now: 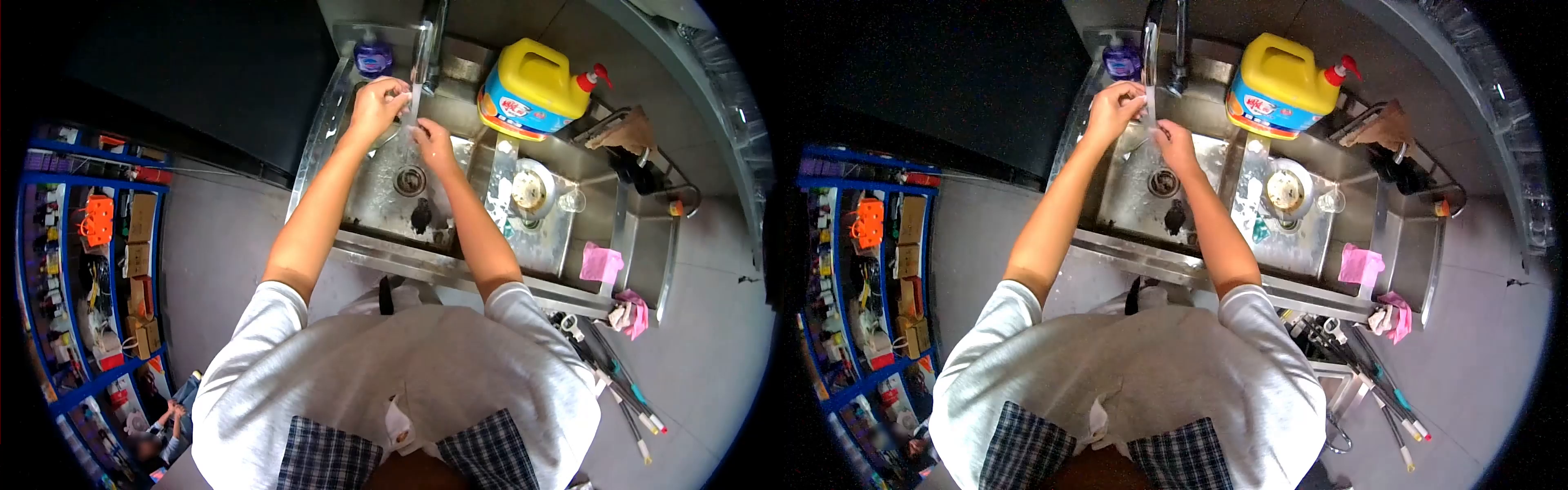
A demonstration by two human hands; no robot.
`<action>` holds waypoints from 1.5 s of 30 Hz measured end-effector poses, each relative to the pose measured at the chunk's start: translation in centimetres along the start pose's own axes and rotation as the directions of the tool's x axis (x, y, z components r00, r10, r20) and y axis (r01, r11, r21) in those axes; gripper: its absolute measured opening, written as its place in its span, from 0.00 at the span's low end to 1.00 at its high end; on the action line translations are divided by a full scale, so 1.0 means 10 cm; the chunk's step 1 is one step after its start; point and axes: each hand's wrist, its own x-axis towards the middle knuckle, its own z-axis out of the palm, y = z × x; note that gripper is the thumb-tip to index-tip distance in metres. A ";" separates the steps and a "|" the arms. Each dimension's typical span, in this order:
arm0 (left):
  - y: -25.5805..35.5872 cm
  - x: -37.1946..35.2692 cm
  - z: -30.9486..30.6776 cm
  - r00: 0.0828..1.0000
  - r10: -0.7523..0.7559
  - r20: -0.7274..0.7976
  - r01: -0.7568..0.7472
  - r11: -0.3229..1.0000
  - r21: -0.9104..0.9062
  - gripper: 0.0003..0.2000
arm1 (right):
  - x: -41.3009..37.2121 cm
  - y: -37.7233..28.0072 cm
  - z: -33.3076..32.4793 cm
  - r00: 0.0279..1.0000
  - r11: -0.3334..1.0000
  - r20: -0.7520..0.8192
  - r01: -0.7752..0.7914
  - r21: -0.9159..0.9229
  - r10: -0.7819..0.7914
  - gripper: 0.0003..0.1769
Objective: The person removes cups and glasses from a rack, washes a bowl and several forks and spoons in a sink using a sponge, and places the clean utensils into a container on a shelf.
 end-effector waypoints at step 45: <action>-0.08 -0.34 0.24 0.999 -0.028 -0.027 0.033 0.976 0.214 0.07 | 0.85 -0.08 -0.46 0.990 0.894 0.078 -0.075 -0.441 0.121 0.20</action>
